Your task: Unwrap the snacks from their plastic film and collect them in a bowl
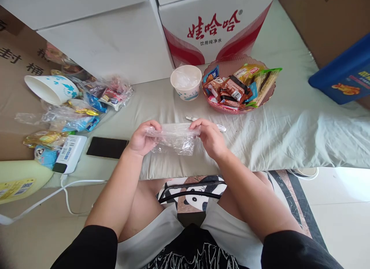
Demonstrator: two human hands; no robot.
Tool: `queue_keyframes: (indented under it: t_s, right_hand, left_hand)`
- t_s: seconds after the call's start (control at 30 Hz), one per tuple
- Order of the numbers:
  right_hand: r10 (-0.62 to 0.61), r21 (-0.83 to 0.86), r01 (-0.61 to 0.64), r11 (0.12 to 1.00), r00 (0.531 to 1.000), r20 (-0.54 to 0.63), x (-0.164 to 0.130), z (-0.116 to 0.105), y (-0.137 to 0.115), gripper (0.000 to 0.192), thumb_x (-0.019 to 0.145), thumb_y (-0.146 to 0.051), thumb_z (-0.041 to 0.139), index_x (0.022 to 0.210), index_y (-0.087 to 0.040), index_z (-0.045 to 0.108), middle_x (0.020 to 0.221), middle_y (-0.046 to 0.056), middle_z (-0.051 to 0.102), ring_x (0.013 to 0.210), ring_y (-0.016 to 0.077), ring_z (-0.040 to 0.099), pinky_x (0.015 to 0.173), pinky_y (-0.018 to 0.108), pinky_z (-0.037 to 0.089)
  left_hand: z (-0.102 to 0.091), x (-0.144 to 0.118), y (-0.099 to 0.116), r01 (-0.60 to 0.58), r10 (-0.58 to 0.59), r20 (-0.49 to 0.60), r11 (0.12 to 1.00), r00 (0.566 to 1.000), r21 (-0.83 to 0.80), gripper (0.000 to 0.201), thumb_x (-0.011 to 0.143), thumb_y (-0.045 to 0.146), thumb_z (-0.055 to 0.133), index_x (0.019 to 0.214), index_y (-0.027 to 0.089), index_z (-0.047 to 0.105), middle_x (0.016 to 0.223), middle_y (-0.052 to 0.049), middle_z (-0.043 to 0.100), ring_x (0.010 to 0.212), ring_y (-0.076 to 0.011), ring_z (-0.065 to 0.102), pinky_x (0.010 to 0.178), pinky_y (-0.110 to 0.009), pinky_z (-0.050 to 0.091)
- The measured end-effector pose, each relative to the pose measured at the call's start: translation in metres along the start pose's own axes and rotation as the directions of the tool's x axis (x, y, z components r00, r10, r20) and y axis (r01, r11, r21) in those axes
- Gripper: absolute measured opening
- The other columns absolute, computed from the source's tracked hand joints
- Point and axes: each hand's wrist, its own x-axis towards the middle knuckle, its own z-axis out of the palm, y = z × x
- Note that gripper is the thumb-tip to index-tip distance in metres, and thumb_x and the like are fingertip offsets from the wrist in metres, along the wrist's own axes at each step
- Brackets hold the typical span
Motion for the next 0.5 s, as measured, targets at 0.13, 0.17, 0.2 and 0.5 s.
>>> queue_keyframes:
  t_s: [0.13, 0.17, 0.2, 0.5]
  right_hand:
    - [-0.021, -0.144, 0.026, 0.989, 0.999, 0.032, -0.001, -0.001, 0.001, 0.044, 0.089, -0.057, 0.054, 0.059, -0.024, 0.054, 0.067, 0.003, 0.057, 0.071, 0.0182, 0.055, 0.068, 0.034, 0.045]
    - [-0.002, -0.163, 0.004, 0.987, 1.0, 0.014, -0.001, 0.0, 0.001, 0.04, 0.085, -0.055, 0.061, 0.063, -0.024, 0.053, 0.065, 0.001, 0.055, 0.066, 0.0163, 0.053, 0.065, 0.032, 0.043]
    - [0.029, -0.159, -0.03, 0.987, 1.0, -0.011, -0.001, 0.001, 0.002, 0.034, 0.08, -0.053, 0.069, 0.072, -0.024, 0.053, 0.064, -0.002, 0.052, 0.062, 0.0142, 0.049, 0.061, 0.03, 0.04]
    - [0.019, -0.357, -0.071, 0.931, 0.989, -0.148, 0.001, 0.004, 0.002, 0.023, 0.073, -0.039, 0.07, 0.075, -0.024, 0.053, 0.069, -0.003, 0.055, 0.063, 0.0137, 0.046, 0.063, 0.03, 0.038]
  left_hand:
    - [0.001, 0.002, -0.004, -0.072, 0.077, -0.031, 0.991, 0.997, 0.114, 0.039, 0.067, 0.05, 0.081, 0.06, 0.017, 0.061, 0.062, -0.002, 0.065, 0.055, -0.0116, 0.06, 0.051, -0.023, 0.047]
    - [0.001, 0.002, -0.005, -0.09, 0.097, -0.043, 0.986, 0.994, 0.139, 0.036, 0.063, 0.043, 0.086, 0.064, 0.017, 0.061, 0.064, 0.0, 0.065, 0.056, -0.0104, 0.059, 0.052, -0.021, 0.046]
    - [0.002, 0.001, -0.006, -0.104, 0.113, -0.052, 0.984, 0.992, 0.148, 0.036, 0.059, 0.036, 0.09, 0.071, 0.018, 0.061, 0.066, 0.002, 0.065, 0.056, -0.0092, 0.059, 0.054, -0.02, 0.046]
    - [0.003, 0.012, -0.019, -0.387, 0.526, -0.35, 0.833, 0.775, 0.395, 0.036, 0.065, 0.023, 0.084, 0.088, 0.023, 0.057, 0.087, 0.002, 0.062, 0.083, -0.0116, 0.063, 0.08, -0.022, 0.051]
